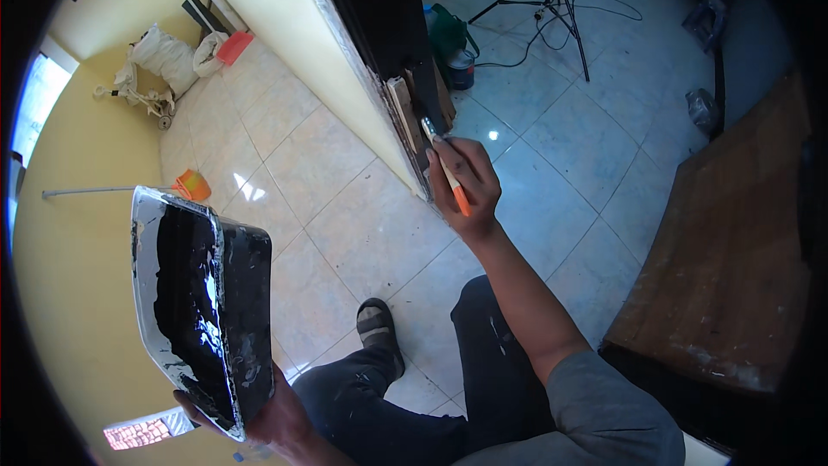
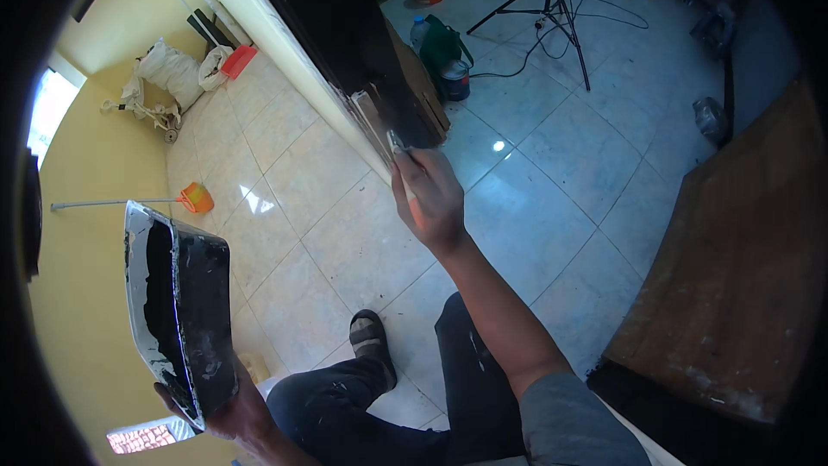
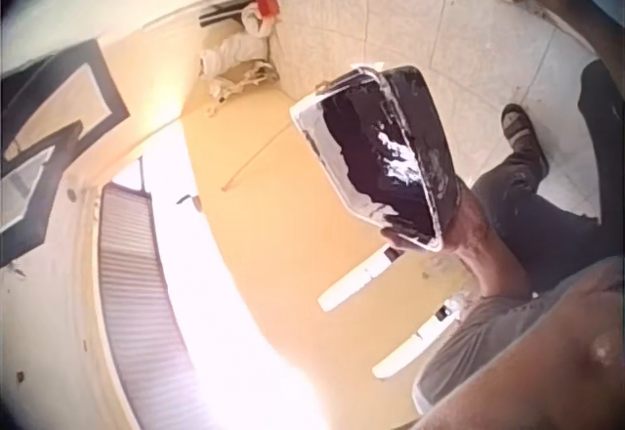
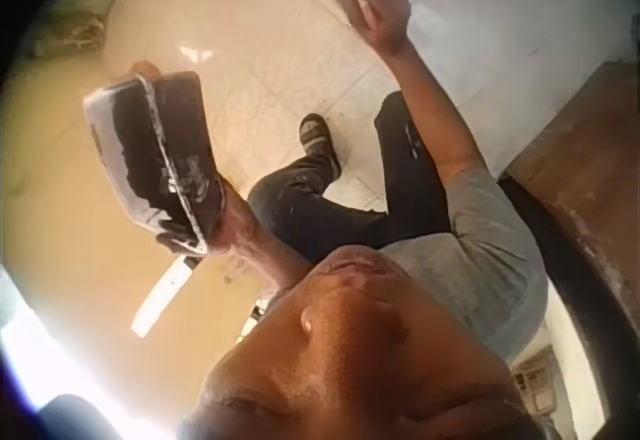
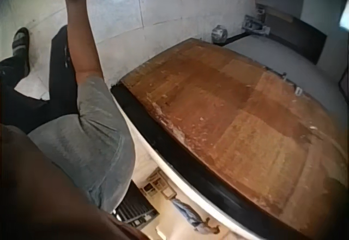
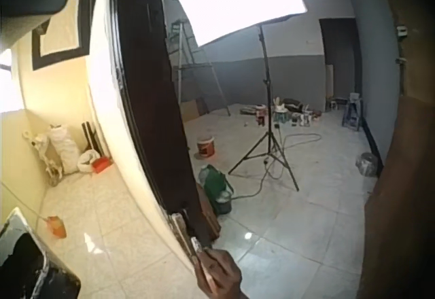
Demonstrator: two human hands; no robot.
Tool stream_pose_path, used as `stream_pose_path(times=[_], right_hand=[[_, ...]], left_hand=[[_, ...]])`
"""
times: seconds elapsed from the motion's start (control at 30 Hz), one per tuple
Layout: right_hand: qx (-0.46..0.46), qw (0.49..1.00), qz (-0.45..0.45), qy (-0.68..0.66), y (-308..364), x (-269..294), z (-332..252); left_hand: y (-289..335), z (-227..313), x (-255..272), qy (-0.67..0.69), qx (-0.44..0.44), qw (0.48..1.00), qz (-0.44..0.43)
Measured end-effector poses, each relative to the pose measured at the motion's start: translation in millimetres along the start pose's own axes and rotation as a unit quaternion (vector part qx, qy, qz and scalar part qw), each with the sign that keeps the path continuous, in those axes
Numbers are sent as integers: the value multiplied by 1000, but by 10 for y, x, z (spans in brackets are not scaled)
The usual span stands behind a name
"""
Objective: The person paints the edge of a wooden door frame using black paint and a brush, dipping the brush into a container of paint.
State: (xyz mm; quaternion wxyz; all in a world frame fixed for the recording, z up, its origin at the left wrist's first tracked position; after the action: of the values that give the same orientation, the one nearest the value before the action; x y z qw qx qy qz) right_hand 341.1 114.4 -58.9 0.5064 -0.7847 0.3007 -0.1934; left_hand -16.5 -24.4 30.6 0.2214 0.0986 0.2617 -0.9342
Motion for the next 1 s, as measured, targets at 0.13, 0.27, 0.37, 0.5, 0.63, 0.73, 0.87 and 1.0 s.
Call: stream_pose_path(times=[0.13, 0.27, 0.37, 0.5, 0.63, 0.73, 0.87, 1.0], right_hand=[[83, 996, 0, 24, -445, -148, -208], [-19, 994, -46, 97, -175, -245, -75], [-10, 997, -24, 72, -240, -257, -171], [73, 994, 15, 76, -448, -302, -217], [-8, 990, -39, 132, -257, -337, -134], [11, 994, -5, 107, -392, -336, -242], [32, 994, 10, 103, -457, -363, -219], [-35, 992, -21, 122, -284, -359, -167]], left_hand=[[2, 49, 223, -256, -95, 961, 41], [-41, -39, 281, 160, 53, 982, 83], [-44, 11, 281, 82, 43, 989, 116], [-12, 101, 263, -501, -127, 854, 65], [-43, 96, 374, -387, -92, 915, 75], [-63, 72, 424, -254, -53, 961, 93], [-49, 86, 211, -511, -141, 844, 86], [-42, 42, 282, -357, -65, 926, 106]])
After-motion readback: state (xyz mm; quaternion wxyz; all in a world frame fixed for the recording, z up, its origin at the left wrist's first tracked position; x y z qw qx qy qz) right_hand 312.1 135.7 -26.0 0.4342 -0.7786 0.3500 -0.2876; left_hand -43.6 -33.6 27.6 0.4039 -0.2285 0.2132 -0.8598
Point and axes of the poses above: each hand's wrist, its own y-axis away from the middle knuckle, its own x-axis out of the back of the hand, z = x × y, the point moved 5 cm from there along -y, towards the middle knuckle, and after that the axes turned 10 degrees about -y, right-handed, at the moved point
